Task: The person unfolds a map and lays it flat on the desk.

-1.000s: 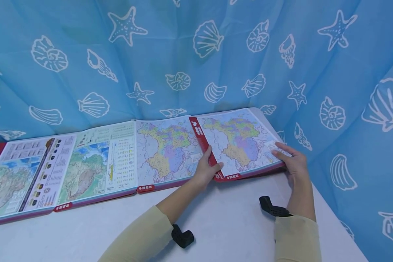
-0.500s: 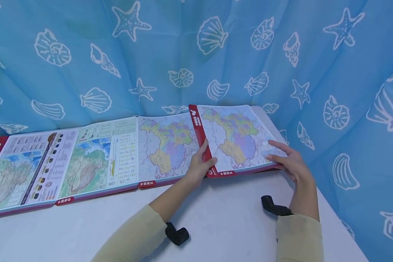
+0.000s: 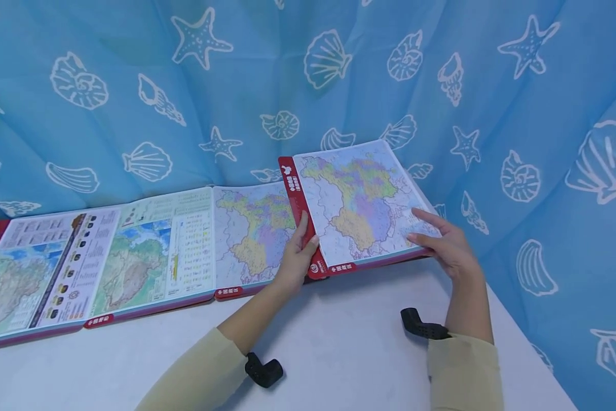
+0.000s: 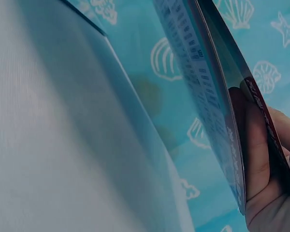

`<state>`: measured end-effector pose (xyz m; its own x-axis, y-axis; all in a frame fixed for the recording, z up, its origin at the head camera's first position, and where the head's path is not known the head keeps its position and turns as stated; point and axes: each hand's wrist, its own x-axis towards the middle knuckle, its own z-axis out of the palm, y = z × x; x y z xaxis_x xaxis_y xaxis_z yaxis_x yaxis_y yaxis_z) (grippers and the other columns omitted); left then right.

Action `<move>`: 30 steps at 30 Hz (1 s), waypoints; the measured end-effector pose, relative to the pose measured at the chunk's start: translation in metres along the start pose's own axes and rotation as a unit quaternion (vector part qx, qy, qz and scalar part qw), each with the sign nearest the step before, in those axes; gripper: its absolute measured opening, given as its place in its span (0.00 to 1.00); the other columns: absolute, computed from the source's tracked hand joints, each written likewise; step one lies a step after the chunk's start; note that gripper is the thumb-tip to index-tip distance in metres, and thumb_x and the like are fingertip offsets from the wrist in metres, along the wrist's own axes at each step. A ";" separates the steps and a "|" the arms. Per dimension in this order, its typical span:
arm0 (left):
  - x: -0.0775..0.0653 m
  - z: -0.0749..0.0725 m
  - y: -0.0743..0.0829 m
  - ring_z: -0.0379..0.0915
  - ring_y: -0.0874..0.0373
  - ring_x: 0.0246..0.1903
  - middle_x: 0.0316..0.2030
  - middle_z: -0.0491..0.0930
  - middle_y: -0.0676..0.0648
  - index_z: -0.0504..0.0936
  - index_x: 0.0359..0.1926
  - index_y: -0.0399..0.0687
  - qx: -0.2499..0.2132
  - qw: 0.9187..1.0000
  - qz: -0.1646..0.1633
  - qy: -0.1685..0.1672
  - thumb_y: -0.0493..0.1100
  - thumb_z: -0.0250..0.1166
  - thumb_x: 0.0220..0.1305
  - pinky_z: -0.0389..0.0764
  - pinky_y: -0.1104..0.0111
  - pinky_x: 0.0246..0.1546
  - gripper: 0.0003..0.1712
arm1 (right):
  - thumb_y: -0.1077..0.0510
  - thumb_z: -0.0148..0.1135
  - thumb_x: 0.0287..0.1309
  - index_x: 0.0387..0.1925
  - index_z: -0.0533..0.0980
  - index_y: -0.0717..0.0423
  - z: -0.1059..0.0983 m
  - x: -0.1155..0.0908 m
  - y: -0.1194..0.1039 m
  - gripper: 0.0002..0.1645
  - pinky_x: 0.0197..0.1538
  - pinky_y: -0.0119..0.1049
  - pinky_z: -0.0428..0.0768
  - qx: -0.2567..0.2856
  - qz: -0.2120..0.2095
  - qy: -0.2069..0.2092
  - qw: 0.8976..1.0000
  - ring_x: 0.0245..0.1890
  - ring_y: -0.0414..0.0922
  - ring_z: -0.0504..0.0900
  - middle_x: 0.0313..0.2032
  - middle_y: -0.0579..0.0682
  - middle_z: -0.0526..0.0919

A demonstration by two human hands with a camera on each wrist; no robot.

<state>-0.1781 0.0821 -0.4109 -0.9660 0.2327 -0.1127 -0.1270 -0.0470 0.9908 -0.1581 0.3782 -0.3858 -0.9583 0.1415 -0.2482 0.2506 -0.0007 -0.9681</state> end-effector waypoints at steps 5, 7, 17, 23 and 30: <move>-0.004 -0.013 0.008 0.46 0.54 0.71 0.72 0.50 0.52 0.45 0.72 0.76 -0.004 1.000 0.001 -0.004 0.43 0.54 0.70 0.66 0.56 0.63 0.39 | 0.56 0.70 0.51 0.66 0.67 0.43 0.013 -0.002 -0.009 0.40 0.40 0.25 0.81 0.005 -0.007 0.009 1.000 0.38 0.34 0.82 0.62 0.49 0.62; -0.006 -0.019 0.011 0.46 0.54 0.71 0.72 0.49 0.53 0.44 0.72 0.78 -0.007 1.000 0.002 -0.003 0.44 0.54 0.70 0.68 0.56 0.62 0.39 | 0.55 0.71 0.50 0.66 0.67 0.42 0.020 -0.003 -0.013 0.40 0.40 0.25 0.80 0.004 -0.005 0.015 1.000 0.39 0.34 0.81 0.67 0.53 0.57; -0.017 -0.048 0.022 0.58 0.55 0.66 0.71 0.53 0.54 0.37 0.72 0.78 -0.034 0.999 0.040 0.000 0.40 0.53 0.70 0.73 0.59 0.57 0.44 | 0.51 0.74 0.46 0.65 0.68 0.41 0.054 -0.011 -0.030 0.42 0.40 0.23 0.80 -0.020 -0.013 0.034 0.999 0.45 0.36 0.75 0.73 0.53 0.49; -0.023 -0.063 0.025 0.55 0.59 0.67 0.71 0.51 0.57 0.36 0.72 0.77 -0.031 0.998 0.058 0.003 0.40 0.53 0.70 0.74 0.61 0.56 0.45 | 0.50 0.73 0.47 0.66 0.67 0.41 0.068 -0.013 -0.036 0.43 0.42 0.23 0.79 -0.044 -0.025 0.036 0.998 0.51 0.38 0.70 0.73 0.50 0.49; -0.031 -0.083 0.028 0.58 0.60 0.65 0.71 0.51 0.57 0.36 0.73 0.72 -0.026 0.997 0.075 0.004 0.40 0.53 0.70 0.77 0.65 0.53 0.44 | 0.50 0.71 0.51 0.67 0.65 0.42 0.088 -0.013 -0.033 0.42 0.44 0.22 0.78 -0.062 -0.048 0.029 0.997 0.66 0.53 0.62 0.73 0.50 0.51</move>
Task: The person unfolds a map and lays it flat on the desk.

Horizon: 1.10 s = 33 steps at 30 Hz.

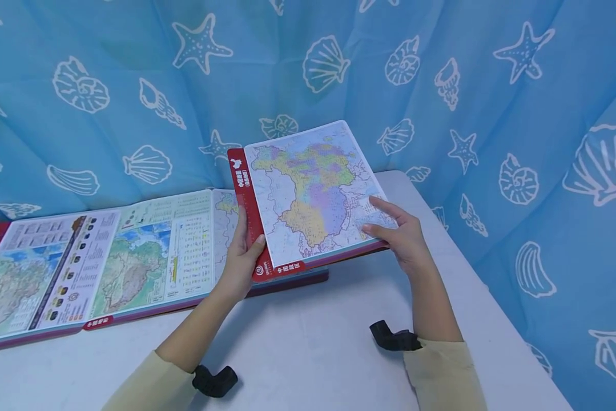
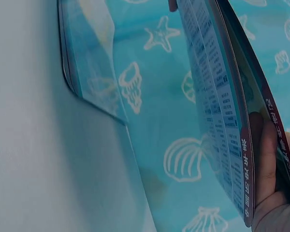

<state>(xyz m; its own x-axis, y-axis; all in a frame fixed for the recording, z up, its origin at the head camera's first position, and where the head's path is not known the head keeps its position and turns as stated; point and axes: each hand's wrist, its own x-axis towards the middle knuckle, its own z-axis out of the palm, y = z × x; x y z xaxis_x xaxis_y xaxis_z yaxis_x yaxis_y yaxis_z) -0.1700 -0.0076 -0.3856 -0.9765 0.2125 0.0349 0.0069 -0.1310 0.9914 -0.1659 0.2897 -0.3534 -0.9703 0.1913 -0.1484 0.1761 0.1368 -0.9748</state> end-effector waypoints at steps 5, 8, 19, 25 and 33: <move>-0.006 -0.014 0.005 0.62 0.58 0.63 0.70 0.53 0.56 0.35 0.74 0.70 -0.004 1.000 0.000 0.007 0.38 0.52 0.70 0.78 0.71 0.49 0.44 | 0.50 0.70 0.51 0.67 0.66 0.44 0.015 -0.004 -0.004 0.41 0.45 0.22 0.78 -0.013 -0.011 -0.003 1.000 0.66 0.54 0.63 0.72 0.50 0.55; -0.008 -0.023 0.009 0.58 0.60 0.64 0.70 0.51 0.57 0.36 0.73 0.72 -0.002 1.000 -0.003 0.012 0.38 0.53 0.70 0.78 0.72 0.48 0.45 | 0.50 0.71 0.51 0.66 0.66 0.44 0.025 -0.006 -0.008 0.41 0.45 0.23 0.78 -0.018 -0.015 -0.003 1.000 0.66 0.52 0.63 0.71 0.50 0.56; -0.023 -0.054 0.020 0.50 0.63 0.66 0.72 0.45 0.60 0.38 0.73 0.76 0.036 0.999 -0.010 0.018 0.37 0.53 0.70 0.78 0.73 0.47 0.44 | 0.51 0.69 0.53 0.65 0.68 0.45 0.055 -0.018 -0.003 0.38 0.52 0.26 0.76 -0.011 -0.033 -0.018 0.999 0.70 0.47 0.57 0.70 0.45 0.59; -0.029 -0.067 0.027 0.56 0.59 0.64 0.71 0.49 0.57 0.39 0.72 0.80 0.023 0.999 -0.022 0.016 0.36 0.51 0.70 0.79 0.72 0.48 0.44 | 0.52 0.69 0.53 0.65 0.68 0.46 0.069 -0.023 -0.003 0.37 0.64 0.40 0.68 -0.008 -0.037 -0.020 0.999 0.71 0.44 0.54 0.70 0.44 0.61; -0.040 -0.091 0.033 0.64 0.58 0.58 0.69 0.53 0.53 0.39 0.70 0.85 0.027 0.998 -0.045 0.034 0.38 0.51 0.71 0.80 0.70 0.46 0.44 | 0.57 0.69 0.53 0.65 0.68 0.48 0.095 -0.024 -0.010 0.36 0.63 0.40 0.69 0.011 -0.043 -0.046 0.998 0.69 0.45 0.58 0.68 0.45 0.63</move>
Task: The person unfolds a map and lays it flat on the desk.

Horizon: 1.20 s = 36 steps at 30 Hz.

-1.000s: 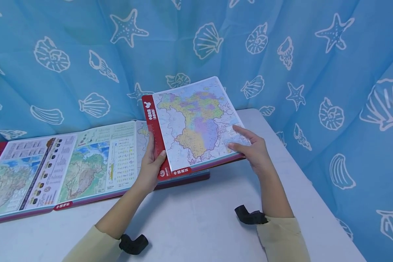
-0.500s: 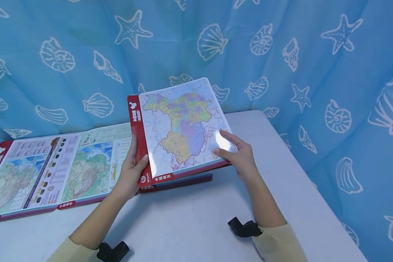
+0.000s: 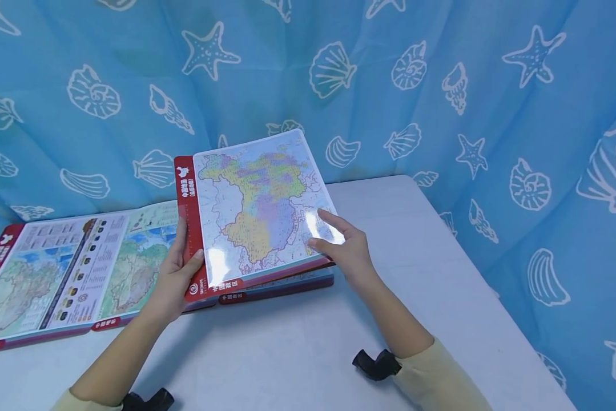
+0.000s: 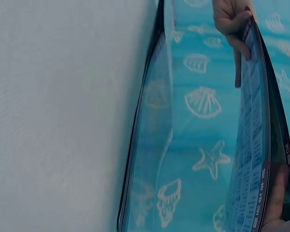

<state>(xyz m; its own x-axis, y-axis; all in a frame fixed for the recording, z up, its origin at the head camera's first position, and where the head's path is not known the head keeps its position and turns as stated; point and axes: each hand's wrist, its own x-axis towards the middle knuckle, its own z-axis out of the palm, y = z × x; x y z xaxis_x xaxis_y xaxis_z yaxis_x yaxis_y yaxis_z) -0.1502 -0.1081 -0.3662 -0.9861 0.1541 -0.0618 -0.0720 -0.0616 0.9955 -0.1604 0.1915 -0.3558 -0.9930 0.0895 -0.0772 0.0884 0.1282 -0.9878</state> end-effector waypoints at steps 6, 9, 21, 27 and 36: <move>-0.007 -0.017 -0.001 0.62 0.60 0.59 0.71 0.49 0.53 0.40 0.69 0.87 0.009 1.000 -0.004 0.014 0.39 0.52 0.71 0.79 0.73 0.45 0.43 | 0.59 0.69 0.53 0.64 0.69 0.50 0.019 0.000 0.002 0.36 0.69 0.45 0.61 0.012 -0.018 -0.019 1.000 0.71 0.46 0.56 0.67 0.46 0.66; -0.011 -0.024 -0.003 0.62 0.62 0.58 0.71 0.48 0.53 0.39 0.69 0.88 0.016 1.000 -0.010 0.017 0.39 0.52 0.71 0.79 0.73 0.44 0.43 | 0.59 0.69 0.53 0.64 0.70 0.50 0.027 -0.001 0.007 0.35 0.68 0.45 0.63 0.004 -0.021 -0.028 0.999 0.71 0.45 0.56 0.67 0.46 0.67; -0.019 -0.041 -0.011 0.67 0.67 0.54 0.71 0.49 0.51 0.39 0.69 0.87 0.026 0.999 -0.039 0.022 0.42 0.55 0.69 0.80 0.71 0.43 0.44 | 0.59 0.69 0.53 0.63 0.70 0.44 0.040 -0.007 0.005 0.35 0.52 0.37 0.79 0.014 0.018 -0.042 0.999 0.63 0.47 0.69 0.66 0.44 0.66; -0.027 -0.042 -0.010 0.61 0.63 0.58 0.72 0.46 0.53 0.40 0.68 0.90 0.025 0.998 -0.050 0.031 0.44 0.57 0.68 0.81 0.70 0.43 0.45 | 0.60 0.67 0.54 0.64 0.69 0.42 0.037 -0.013 -0.007 0.35 0.42 0.27 0.81 0.026 0.041 -0.048 0.998 0.54 0.46 0.78 0.65 0.44 0.68; -0.031 -0.052 -0.009 0.68 0.65 0.53 0.71 0.49 0.51 0.40 0.68 0.90 0.022 0.998 -0.049 0.036 0.47 0.58 0.67 0.81 0.68 0.43 0.44 | 0.58 0.67 0.55 0.65 0.68 0.41 0.033 -0.013 -0.021 0.35 0.53 0.35 0.78 0.024 0.026 -0.051 0.998 0.59 0.45 0.73 0.65 0.42 0.67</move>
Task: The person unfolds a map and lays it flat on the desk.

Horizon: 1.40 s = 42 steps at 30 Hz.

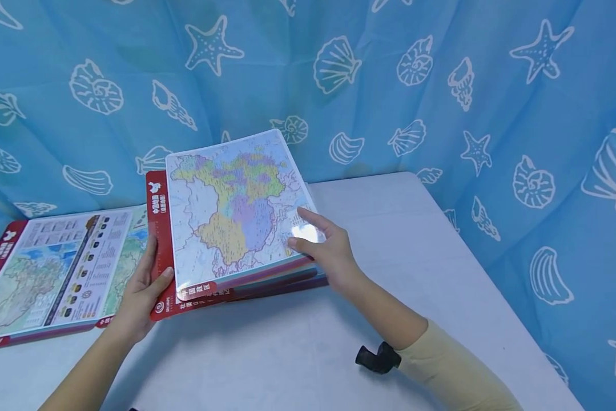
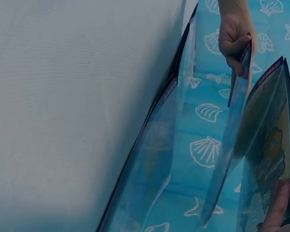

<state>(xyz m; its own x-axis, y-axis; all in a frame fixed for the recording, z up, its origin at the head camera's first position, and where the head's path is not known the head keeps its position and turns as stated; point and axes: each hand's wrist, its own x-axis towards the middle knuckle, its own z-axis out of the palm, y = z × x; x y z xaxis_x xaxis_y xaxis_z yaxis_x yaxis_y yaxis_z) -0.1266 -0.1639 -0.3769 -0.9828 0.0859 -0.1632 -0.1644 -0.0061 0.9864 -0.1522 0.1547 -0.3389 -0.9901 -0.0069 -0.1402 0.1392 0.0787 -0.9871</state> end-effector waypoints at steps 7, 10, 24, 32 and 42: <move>-0.003 -0.007 0.008 0.69 0.66 0.53 0.71 0.49 0.49 0.40 0.68 0.89 -0.026 1.000 0.005 -0.004 0.46 0.57 0.68 0.81 0.68 0.43 0.43 | 0.57 0.67 0.56 0.65 0.68 0.40 -0.003 0.000 -0.013 0.35 0.43 0.31 0.81 0.016 0.001 0.004 1.000 0.55 0.47 0.76 0.66 0.42 0.65; -0.004 -0.012 0.011 0.69 0.66 0.53 0.70 0.49 0.48 0.41 0.68 0.89 -0.030 0.999 0.009 -0.007 0.45 0.57 0.68 0.81 0.68 0.43 0.43 | 0.58 0.67 0.56 0.65 0.68 0.41 -0.004 0.000 -0.015 0.35 0.44 0.30 0.81 0.023 -0.008 0.002 1.000 0.57 0.46 0.74 0.67 0.42 0.65; -0.006 -0.032 0.009 0.70 0.69 0.51 0.71 0.47 0.45 0.39 0.68 0.90 -0.017 1.000 -0.009 -0.004 0.47 0.57 0.68 0.81 0.69 0.42 0.44 | 0.59 0.65 0.58 0.66 0.66 0.44 -0.015 0.001 -0.025 0.35 0.46 0.30 0.81 0.036 -0.009 0.015 0.999 0.58 0.48 0.74 0.68 0.43 0.62; -0.007 -0.046 0.008 0.69 0.69 0.51 0.71 0.46 0.45 0.38 0.68 0.89 -0.015 1.000 -0.011 -0.001 0.46 0.56 0.68 0.82 0.68 0.42 0.44 | 0.57 0.65 0.58 0.67 0.66 0.44 -0.022 0.001 -0.031 0.35 0.46 0.30 0.80 0.033 -0.012 0.019 0.999 0.53 0.46 0.78 0.68 0.46 0.63; -0.013 -0.068 0.008 0.71 0.70 0.49 0.71 0.44 0.46 0.38 0.68 0.89 -0.015 1.000 -0.015 -0.002 0.46 0.55 0.69 0.82 0.68 0.42 0.44 | 0.56 0.65 0.57 0.67 0.65 0.45 -0.031 0.001 -0.035 0.36 0.46 0.29 0.80 0.039 -0.018 0.016 0.999 0.51 0.43 0.78 0.68 0.48 0.62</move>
<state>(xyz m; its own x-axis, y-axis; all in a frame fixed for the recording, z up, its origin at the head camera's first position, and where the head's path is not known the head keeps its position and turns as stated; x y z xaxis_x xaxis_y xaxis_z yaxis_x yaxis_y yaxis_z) -0.1207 -0.2326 -0.3679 -0.9770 0.0901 -0.1932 -0.1969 -0.0342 0.9798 -0.1589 0.1825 -0.3016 -0.9944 0.0231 -0.1035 0.1036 0.0020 -0.9946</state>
